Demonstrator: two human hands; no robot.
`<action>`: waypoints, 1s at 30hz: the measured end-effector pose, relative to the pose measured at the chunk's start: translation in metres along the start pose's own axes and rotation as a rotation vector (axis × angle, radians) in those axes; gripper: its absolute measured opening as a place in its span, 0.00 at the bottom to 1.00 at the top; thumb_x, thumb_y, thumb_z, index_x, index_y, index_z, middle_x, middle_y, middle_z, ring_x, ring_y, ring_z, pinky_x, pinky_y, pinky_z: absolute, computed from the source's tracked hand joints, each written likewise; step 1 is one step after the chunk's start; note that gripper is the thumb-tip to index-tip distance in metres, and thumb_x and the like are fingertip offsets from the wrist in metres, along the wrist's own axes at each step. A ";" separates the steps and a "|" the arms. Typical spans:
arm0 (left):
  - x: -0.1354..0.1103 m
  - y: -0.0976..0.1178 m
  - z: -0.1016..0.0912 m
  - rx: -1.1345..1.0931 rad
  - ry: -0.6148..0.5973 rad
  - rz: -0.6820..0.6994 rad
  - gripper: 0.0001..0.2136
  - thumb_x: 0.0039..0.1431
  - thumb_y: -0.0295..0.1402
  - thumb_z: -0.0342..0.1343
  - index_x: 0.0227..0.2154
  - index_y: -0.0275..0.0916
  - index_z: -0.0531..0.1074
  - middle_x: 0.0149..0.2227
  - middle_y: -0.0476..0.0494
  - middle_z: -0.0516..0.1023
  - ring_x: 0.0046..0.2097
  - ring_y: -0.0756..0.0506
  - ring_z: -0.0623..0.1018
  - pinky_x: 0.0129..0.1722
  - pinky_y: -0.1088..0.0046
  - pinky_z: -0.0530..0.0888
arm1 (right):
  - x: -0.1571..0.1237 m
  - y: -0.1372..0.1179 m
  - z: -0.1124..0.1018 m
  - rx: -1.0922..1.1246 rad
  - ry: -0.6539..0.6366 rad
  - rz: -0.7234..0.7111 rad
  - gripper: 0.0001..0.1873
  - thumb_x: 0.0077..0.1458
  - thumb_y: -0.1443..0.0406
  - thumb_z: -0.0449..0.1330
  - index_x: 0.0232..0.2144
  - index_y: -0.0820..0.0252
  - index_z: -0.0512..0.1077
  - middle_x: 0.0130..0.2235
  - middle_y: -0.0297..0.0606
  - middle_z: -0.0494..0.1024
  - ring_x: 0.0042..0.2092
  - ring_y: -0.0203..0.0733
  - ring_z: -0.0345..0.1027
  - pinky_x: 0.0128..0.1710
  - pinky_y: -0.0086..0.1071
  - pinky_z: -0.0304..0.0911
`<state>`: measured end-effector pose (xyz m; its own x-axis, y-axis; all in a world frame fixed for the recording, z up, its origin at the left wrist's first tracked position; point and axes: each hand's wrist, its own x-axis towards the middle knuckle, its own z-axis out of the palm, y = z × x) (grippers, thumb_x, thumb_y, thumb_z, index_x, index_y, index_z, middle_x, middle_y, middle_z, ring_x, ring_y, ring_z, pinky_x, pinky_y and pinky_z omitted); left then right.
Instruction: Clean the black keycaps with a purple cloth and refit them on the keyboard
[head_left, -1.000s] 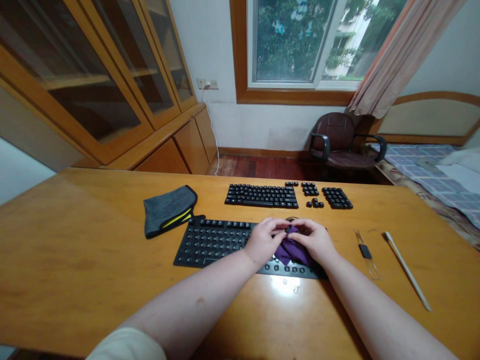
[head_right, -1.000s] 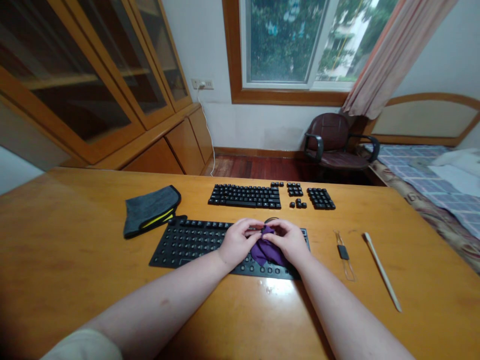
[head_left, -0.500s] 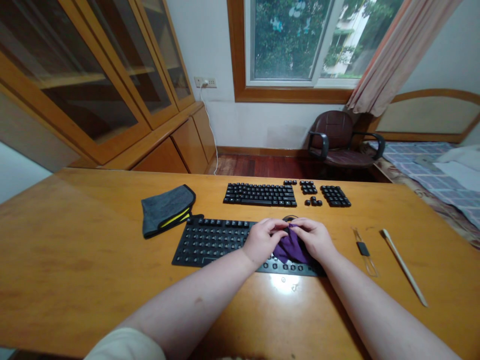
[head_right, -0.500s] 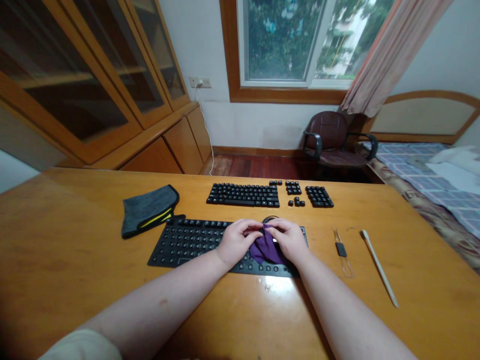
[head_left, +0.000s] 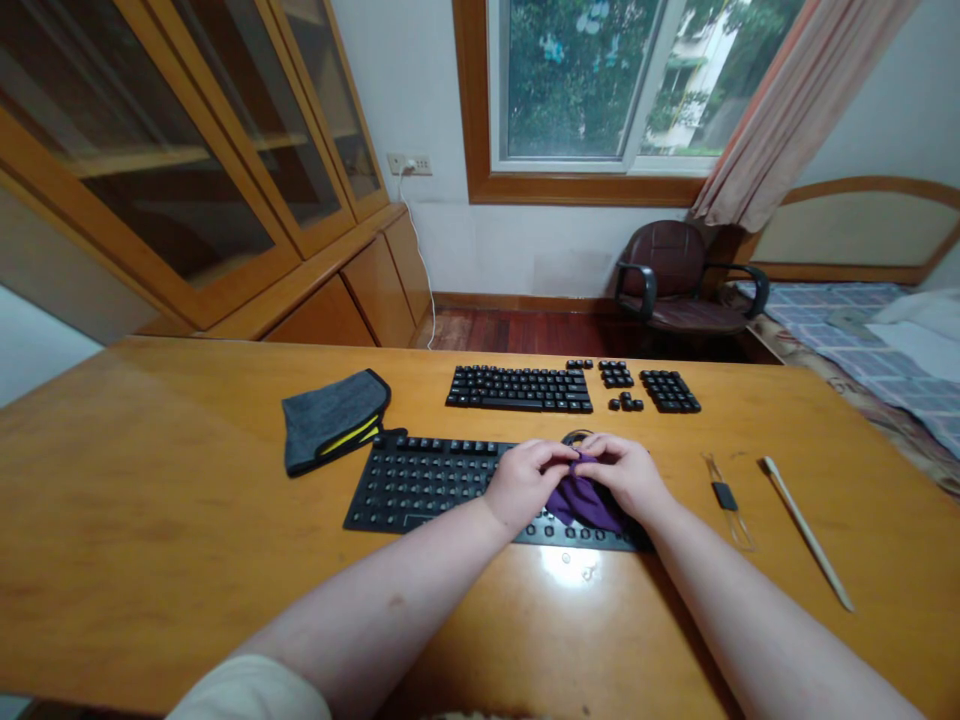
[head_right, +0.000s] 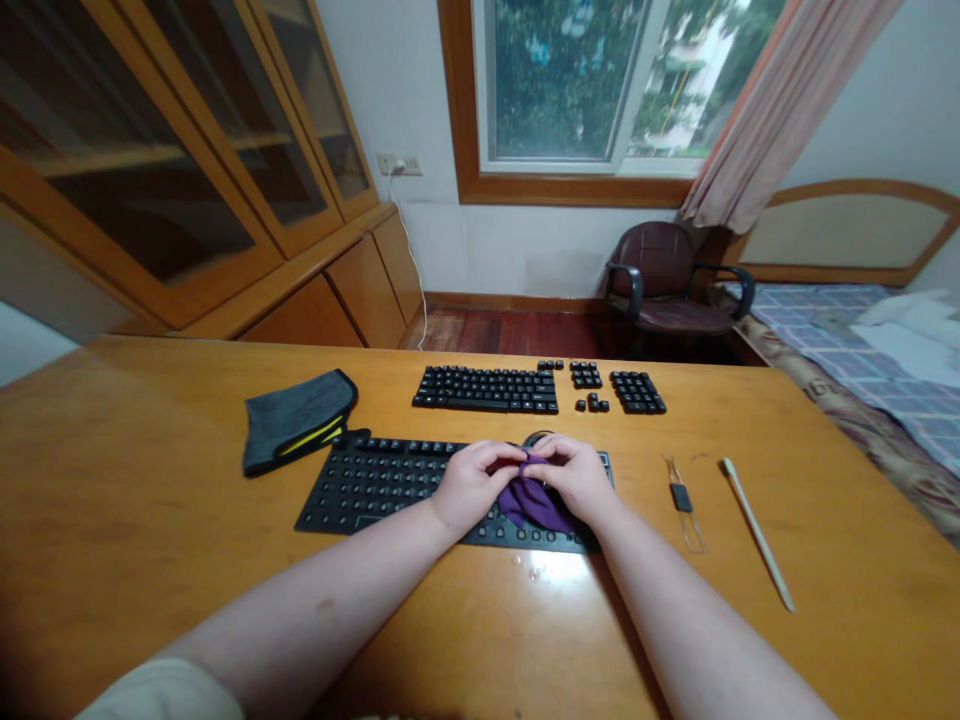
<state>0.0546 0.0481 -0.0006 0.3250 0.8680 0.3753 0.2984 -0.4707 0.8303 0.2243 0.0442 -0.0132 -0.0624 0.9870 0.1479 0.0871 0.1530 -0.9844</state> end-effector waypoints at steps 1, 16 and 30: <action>0.000 0.000 0.000 -0.001 0.001 0.005 0.07 0.48 0.24 0.57 0.31 0.41 0.75 0.32 0.49 0.78 0.35 0.50 0.76 0.40 0.75 0.73 | 0.000 -0.001 -0.001 0.000 -0.005 0.004 0.08 0.34 0.66 0.68 0.18 0.59 0.71 0.27 0.34 0.74 0.32 0.39 0.68 0.37 0.33 0.63; 0.003 0.000 0.000 -0.068 0.092 0.000 0.06 0.51 0.27 0.54 0.30 0.40 0.76 0.33 0.45 0.78 0.37 0.48 0.77 0.42 0.69 0.74 | -0.003 -0.001 0.000 -0.065 0.156 0.061 0.08 0.42 0.62 0.61 0.26 0.59 0.75 0.31 0.39 0.79 0.35 0.43 0.72 0.40 0.37 0.65; 0.021 0.008 -0.018 -0.266 0.074 -0.316 0.09 0.48 0.29 0.57 0.35 0.33 0.73 0.33 0.41 0.78 0.34 0.47 0.77 0.38 0.70 0.75 | -0.005 -0.007 0.002 -0.087 0.172 0.041 0.06 0.43 0.63 0.61 0.25 0.60 0.74 0.30 0.38 0.79 0.34 0.43 0.72 0.39 0.36 0.65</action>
<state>0.0477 0.0652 0.0211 0.1863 0.9768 0.1053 0.1280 -0.1304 0.9832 0.2224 0.0378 -0.0076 0.1137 0.9851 0.1292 0.1725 0.1085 -0.9790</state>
